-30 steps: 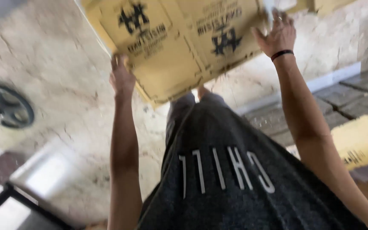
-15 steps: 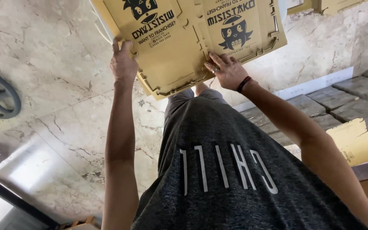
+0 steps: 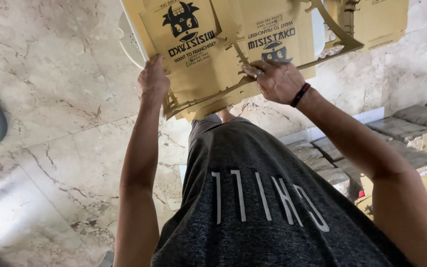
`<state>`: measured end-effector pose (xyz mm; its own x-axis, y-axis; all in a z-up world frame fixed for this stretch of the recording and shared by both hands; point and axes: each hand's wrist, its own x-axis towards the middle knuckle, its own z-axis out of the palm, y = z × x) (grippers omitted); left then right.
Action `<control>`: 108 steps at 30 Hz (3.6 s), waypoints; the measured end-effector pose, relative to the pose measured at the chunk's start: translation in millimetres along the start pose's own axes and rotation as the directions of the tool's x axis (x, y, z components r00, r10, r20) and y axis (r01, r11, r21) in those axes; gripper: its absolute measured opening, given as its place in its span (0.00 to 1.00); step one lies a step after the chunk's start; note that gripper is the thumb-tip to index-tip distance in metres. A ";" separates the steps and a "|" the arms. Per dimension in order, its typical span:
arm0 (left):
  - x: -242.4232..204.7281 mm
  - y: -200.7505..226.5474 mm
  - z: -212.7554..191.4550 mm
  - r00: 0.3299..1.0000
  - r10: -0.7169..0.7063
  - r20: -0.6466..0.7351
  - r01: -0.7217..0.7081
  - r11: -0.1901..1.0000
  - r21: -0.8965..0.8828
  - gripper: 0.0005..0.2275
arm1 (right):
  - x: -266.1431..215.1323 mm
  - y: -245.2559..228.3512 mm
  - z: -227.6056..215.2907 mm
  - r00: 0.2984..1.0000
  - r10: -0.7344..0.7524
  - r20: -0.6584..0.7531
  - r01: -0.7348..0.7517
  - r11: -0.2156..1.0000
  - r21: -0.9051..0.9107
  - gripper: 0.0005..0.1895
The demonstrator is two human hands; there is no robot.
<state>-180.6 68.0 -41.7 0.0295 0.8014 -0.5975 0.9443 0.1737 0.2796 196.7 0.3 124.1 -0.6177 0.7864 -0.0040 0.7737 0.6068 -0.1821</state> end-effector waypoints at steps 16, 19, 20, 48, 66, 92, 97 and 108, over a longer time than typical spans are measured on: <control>-39.4 40.2 -31.8 0.997 -0.070 0.016 0.072 0.978 -0.198 0.29 | 2.5 -6.2 10.2 0.977 -0.060 0.203 0.061 0.998 -0.001 0.09; -42.8 42.1 -30.4 0.995 -0.096 -0.007 0.093 0.980 -0.177 0.28 | 5.3 -7.2 -1.4 0.985 -0.052 0.166 0.045 0.998 0.045 0.09; -45.4 45.1 -33.5 0.994 -0.105 0.008 0.104 0.978 -0.182 0.28 | 9.2 -7.8 -13.2 0.990 -0.037 0.133 0.029 0.998 0.061 0.13; -89.6 -31.4 -38.7 0.994 -0.104 -0.021 0.070 0.793 -0.605 0.31 | -10.5 -2.3 46.0 0.929 -0.114 0.351 0.163 0.980 -0.114 0.24; -117.3 -0.5 14.4 0.961 -0.273 0.053 0.082 0.097 -0.992 0.16 | -18.3 -3.0 36.4 0.969 -0.094 0.230 0.125 0.985 -0.123 0.12; -64.7 30.7 -68.7 0.914 -0.369 0.170 0.378 0.618 -0.689 0.44 | -24.3 6.0 54.5 0.959 -0.162 0.234 0.185 0.980 -0.078 0.22; -49.3 27.5 -50.1 0.963 -0.265 0.050 0.263 0.881 -0.392 0.48 | -17.6 2.7 36.8 0.980 -0.184 0.078 0.188 0.981 -0.056 0.21; -13.5 31.6 -57.4 0.983 -0.117 0.142 0.105 0.991 0.089 0.27 | -18.1 7.8 49.1 0.850 -0.126 0.512 0.199 0.976 -0.091 0.27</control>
<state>-170.0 95.5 18.3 -0.0349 0.6860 -0.7268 0.9675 0.2054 0.1475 207.0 -14.9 74.5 -0.6942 0.5329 -0.4838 0.6448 0.7592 -0.0889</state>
